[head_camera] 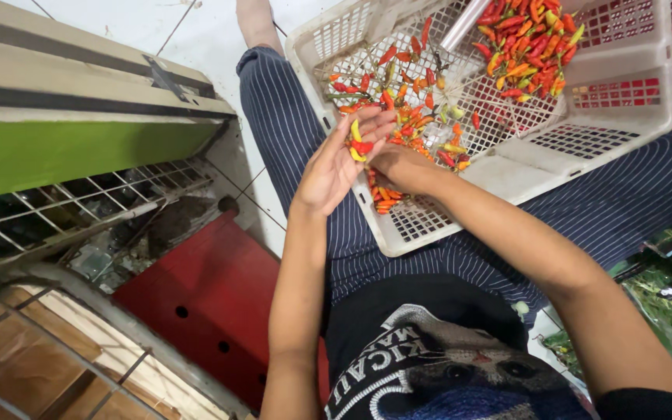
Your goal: The person sits on the floor and sorts red and orange chilies from a white plastic basket. They pick up clusters of chilies, separate individual peppers from the stems, and place the loose chilies back into the basket while discarding the stems.
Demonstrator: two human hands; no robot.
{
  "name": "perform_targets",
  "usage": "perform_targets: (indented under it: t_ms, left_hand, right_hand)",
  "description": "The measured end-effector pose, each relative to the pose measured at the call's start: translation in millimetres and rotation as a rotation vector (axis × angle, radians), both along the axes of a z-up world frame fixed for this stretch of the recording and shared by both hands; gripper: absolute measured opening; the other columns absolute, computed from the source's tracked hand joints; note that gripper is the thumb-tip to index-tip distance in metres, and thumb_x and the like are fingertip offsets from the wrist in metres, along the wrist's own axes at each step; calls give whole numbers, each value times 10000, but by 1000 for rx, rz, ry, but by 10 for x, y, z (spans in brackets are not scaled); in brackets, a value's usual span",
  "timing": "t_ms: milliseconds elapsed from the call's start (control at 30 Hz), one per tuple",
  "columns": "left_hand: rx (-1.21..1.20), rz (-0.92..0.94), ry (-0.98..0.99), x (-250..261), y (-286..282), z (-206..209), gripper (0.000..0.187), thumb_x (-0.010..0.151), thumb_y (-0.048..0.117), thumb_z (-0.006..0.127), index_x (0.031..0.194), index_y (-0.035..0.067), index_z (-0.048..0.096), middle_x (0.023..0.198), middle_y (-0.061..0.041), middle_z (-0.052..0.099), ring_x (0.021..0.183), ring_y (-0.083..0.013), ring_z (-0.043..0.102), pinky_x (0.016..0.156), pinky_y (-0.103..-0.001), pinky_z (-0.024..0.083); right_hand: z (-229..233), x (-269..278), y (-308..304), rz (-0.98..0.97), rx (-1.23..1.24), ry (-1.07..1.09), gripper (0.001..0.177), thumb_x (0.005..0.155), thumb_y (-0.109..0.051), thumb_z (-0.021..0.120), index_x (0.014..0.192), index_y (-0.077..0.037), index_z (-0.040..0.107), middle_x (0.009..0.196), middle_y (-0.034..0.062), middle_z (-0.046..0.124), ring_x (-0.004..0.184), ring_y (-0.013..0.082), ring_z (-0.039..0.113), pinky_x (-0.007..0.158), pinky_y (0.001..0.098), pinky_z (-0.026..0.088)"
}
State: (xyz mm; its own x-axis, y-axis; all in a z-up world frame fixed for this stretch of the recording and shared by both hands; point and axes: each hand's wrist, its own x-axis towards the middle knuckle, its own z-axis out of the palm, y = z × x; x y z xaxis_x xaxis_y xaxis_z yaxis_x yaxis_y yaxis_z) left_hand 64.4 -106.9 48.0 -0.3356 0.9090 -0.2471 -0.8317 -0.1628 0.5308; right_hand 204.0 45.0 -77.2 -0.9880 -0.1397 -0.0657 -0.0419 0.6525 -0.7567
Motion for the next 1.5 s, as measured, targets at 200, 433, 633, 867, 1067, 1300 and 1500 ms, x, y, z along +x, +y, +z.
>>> perform_targets:
  t_ms: [200, 433, 633, 867, 1067, 1300, 1500]
  left_hand:
    - [19, -15, 14, 0, 7, 32, 514, 1159, 347, 360, 1524, -8, 420, 1544, -200, 505, 1433, -275, 513, 1206, -388, 404]
    - [-26, 29, -12, -44, 90, 18, 504, 1156, 335, 372, 1501, -20, 467, 1508, -189, 534, 1405, -265, 520, 1205, -374, 404]
    - [-55, 191, 66, -9, 421, -49, 458, 1129, 284, 440, 1471, -17, 486, 1472, -162, 560, 1396, -252, 521, 1208, -378, 405]
    - [16, 103, 9, 27, 451, -134, 457, 1141, 300, 425, 1465, -16, 487, 1447, -187, 575, 1372, -255, 554, 1176, -400, 447]
    - [28, 24, -64, 2, 431, -214, 436, 1162, 298, 432, 1496, 23, 486, 1369, -134, 605, 1207, -236, 627, 1033, -395, 528]
    - [-66, 32, -204, -4, 385, -384, 427, 1100, 310, 460, 1480, 116, 484, 1365, -93, 616, 1161, -194, 655, 952, -389, 572]
    - [-43, 73, -136, -9, 380, -220, 419, 1116, 277, 467, 1468, 54, 514, 1387, -119, 619, 1223, -188, 658, 1009, -353, 560]
  right_hand:
    - [122, -74, 173, -56, -162, -95, 514, 727, -128, 832, 1201, -37, 654, 1042, 194, 687, 928, 345, 674, 805, 436, 547]
    - [644, 9, 663, -384, -608, -373, 319, 916, -104, 777, 1217, -35, 694, 1045, 29, 650, 949, 95, 585, 855, 290, 508]
    - [1123, 214, 820, -620, -977, -296, 332, 909, -45, 709, 1221, -13, 602, 1109, -40, 675, 1011, 33, 627, 915, 209, 527]
    - [1526, 101, 688, -583, -787, -277, 293, 948, -74, 765, 1224, -33, 677, 1002, -23, 587, 876, 55, 522, 771, 218, 446]
    - [1976, -338, 388, -488, -311, -50, 357, 919, -149, 788, 1244, -56, 670, 1185, 62, 703, 977, 150, 660, 846, 274, 557]
    - [2296, -425, 247, -391, 35, 213, 562, 905, -157, 778, 1414, -28, 579, 1366, 175, 639, 1213, 377, 603, 1032, 442, 500]
    - [2289, -251, 310, -527, -81, 199, 441, 941, -182, 778, 1341, -49, 650, 1302, 144, 679, 1074, 269, 667, 946, 381, 537]
